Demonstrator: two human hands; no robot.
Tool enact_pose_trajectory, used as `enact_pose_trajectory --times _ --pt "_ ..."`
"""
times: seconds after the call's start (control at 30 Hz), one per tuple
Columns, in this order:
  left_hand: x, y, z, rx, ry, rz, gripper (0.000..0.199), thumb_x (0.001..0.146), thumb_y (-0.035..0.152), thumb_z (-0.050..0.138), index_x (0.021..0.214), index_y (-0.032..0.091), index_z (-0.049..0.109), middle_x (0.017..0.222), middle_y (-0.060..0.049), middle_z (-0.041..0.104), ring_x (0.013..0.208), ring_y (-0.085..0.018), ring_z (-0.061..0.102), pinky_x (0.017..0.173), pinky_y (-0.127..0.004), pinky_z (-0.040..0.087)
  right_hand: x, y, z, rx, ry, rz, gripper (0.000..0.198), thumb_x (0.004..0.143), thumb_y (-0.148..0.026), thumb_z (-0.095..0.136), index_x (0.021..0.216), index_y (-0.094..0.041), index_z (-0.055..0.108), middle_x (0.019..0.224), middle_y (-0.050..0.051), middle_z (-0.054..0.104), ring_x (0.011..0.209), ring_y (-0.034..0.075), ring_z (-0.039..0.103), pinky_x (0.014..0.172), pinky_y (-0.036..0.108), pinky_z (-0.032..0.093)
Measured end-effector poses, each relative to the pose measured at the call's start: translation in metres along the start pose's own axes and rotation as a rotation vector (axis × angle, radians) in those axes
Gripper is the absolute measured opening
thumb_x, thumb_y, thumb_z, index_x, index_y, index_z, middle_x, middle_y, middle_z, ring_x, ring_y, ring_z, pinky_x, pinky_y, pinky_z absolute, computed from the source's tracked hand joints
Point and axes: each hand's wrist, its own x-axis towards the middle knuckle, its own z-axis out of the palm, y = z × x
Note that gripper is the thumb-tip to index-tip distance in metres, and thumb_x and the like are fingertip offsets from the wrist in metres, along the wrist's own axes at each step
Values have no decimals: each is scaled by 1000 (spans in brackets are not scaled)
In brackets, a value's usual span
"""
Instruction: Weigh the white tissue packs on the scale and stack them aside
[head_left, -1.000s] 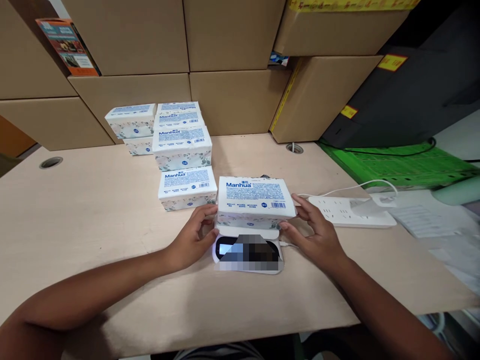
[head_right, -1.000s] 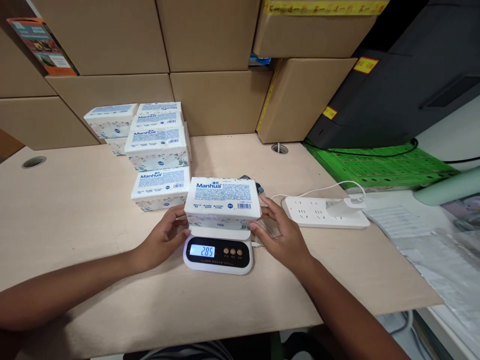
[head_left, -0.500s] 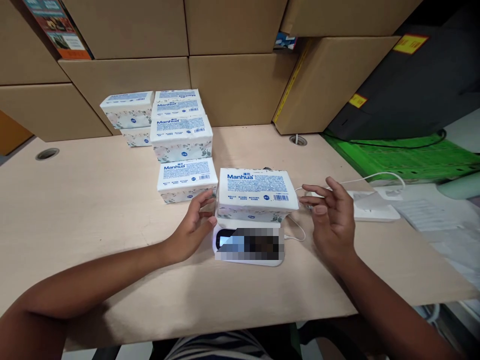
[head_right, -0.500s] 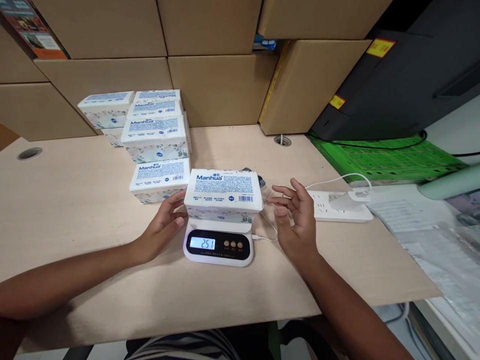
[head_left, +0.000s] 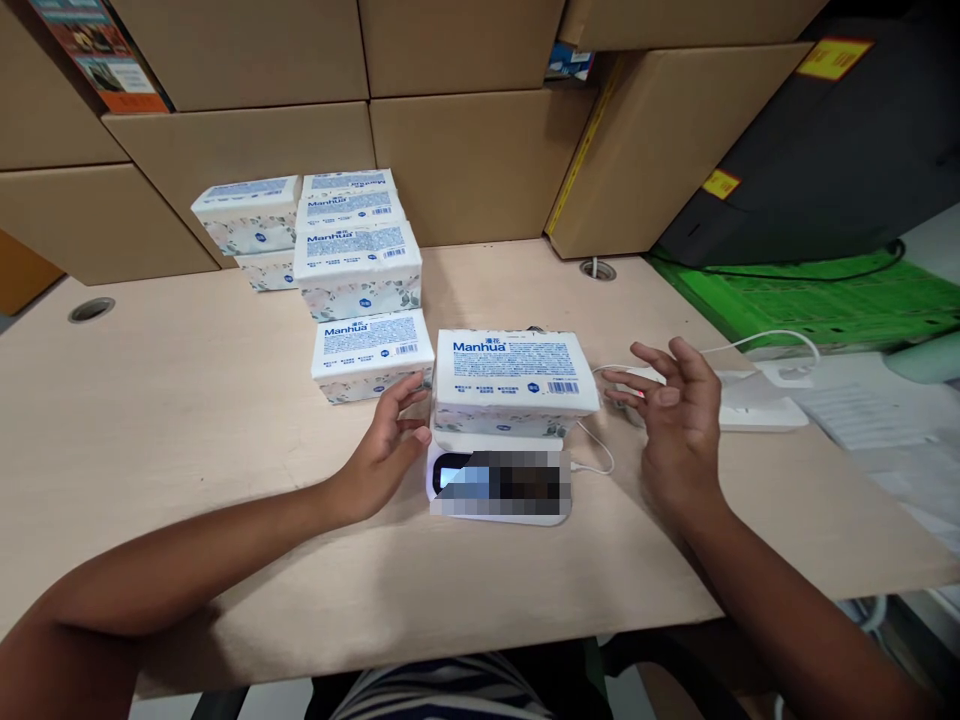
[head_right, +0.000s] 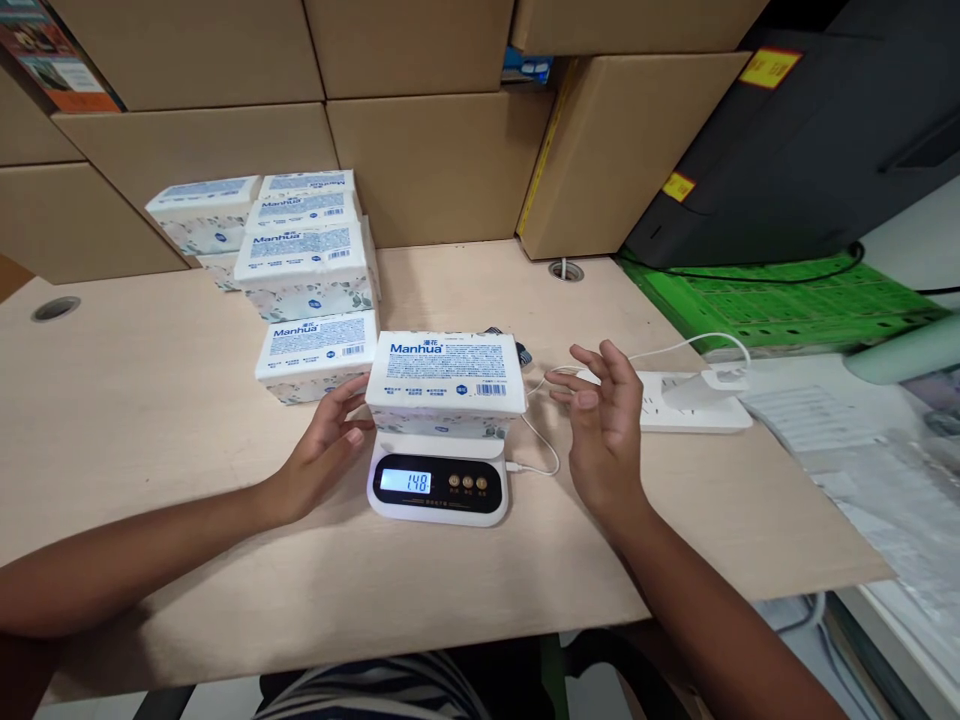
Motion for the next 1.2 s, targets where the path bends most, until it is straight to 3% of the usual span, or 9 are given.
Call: enact_pose_trajectory --times 0.17,0.37,0.63,1.2 --pt "-1 3 0 -25 -29 -35 61 106 42 68 163 42 46 174 -6 44 166 -42 34 125 -72 49 -1 3 -1 8 -24 -25 51 106 -62 58 155 -52 49 156 7 61 117 29 77 99 54 64" --pt "-1 7 -1 -29 -83 -65 59 110 48 63 165 43 40 180 -6 34 169 -41 28 129 -74 42 -1 3 -1 -20 -34 -44 57 105 -64 57 158 -48 46 155 9 61 113 30 78 99 56 64" --pt "-2 7 -1 -29 -102 -78 59 110 51 61 164 44 38 181 -6 32 168 -39 32 132 -74 36 0 1 -3 -28 -56 -47 55 107 -61 55 159 -45 45 157 10 61 114 32 78 104 58 64" --pt "-1 8 0 -20 -108 -54 55 111 50 61 162 42 43 181 -5 34 166 -38 37 132 -70 38 1 4 -2 -41 -34 -45 57 104 -64 61 154 -40 50 149 13 67 109 28 80 103 57 64"
